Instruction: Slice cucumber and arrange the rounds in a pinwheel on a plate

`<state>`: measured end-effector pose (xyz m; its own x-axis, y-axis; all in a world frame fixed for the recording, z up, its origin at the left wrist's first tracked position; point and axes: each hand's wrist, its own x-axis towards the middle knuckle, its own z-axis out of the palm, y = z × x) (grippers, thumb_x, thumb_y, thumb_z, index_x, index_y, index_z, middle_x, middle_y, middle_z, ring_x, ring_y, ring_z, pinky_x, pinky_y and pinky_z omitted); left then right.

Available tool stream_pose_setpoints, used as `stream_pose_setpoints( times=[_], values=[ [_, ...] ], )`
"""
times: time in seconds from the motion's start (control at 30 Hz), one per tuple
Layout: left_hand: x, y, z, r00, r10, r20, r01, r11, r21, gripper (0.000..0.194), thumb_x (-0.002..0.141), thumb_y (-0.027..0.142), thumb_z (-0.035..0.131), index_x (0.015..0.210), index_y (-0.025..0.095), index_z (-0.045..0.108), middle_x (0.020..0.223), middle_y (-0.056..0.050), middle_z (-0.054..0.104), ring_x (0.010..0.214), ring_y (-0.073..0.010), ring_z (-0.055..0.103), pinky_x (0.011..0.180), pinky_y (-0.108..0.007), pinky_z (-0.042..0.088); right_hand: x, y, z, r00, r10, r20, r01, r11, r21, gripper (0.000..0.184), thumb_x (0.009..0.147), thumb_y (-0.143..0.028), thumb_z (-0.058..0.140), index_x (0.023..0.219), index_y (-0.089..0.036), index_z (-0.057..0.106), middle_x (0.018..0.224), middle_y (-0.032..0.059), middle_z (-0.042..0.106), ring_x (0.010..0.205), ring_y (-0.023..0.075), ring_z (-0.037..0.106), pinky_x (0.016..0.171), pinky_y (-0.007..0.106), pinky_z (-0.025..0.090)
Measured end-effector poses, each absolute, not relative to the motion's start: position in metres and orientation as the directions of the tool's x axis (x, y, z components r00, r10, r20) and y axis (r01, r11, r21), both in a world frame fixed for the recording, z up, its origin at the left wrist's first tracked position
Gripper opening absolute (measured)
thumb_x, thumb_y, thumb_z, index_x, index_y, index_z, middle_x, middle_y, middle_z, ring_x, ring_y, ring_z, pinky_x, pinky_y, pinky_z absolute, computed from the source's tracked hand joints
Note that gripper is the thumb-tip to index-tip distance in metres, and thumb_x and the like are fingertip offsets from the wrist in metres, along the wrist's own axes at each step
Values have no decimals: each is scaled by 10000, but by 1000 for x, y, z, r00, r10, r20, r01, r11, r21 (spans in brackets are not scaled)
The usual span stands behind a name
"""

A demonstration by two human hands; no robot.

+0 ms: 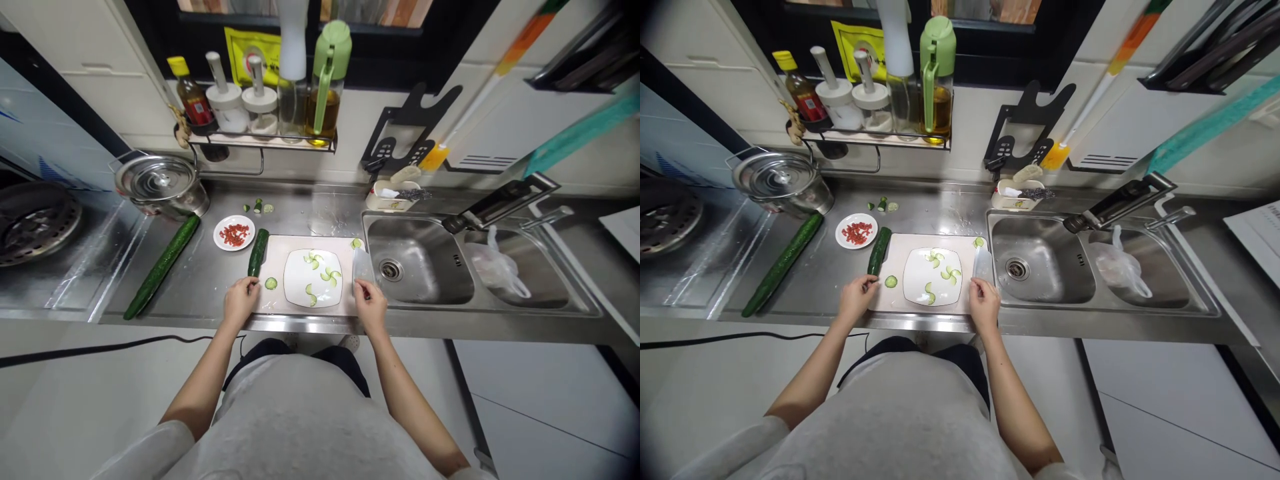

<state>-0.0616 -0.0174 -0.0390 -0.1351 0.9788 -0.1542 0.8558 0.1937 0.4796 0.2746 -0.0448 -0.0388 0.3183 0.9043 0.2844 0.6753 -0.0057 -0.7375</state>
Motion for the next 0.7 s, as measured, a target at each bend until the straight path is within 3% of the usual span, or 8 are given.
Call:
stream_pose_setpoints(
  times=[0.37,0.7],
  values=[
    [-20,-5,-41,-140,933,-332,925,243,293,306,866,390,490,1052,182,615,879,-101,697,835,-238,642,722,-298,417,250,-47,-35,219,953,208,638,22,-770,261,850,-355,498,868,-188,698,820,70,700,697,178,580,693,316,467],
    [-20,-1,-42,-133,931,-340,923,241,301,200,843,280,522,1001,189,605,934,-84,672,864,-215,627,753,-292,415,246,-50,-42,146,976,159,630,32,-776,279,847,-369,492,877,-186,700,793,58,690,661,168,568,671,309,465]
  ],
)
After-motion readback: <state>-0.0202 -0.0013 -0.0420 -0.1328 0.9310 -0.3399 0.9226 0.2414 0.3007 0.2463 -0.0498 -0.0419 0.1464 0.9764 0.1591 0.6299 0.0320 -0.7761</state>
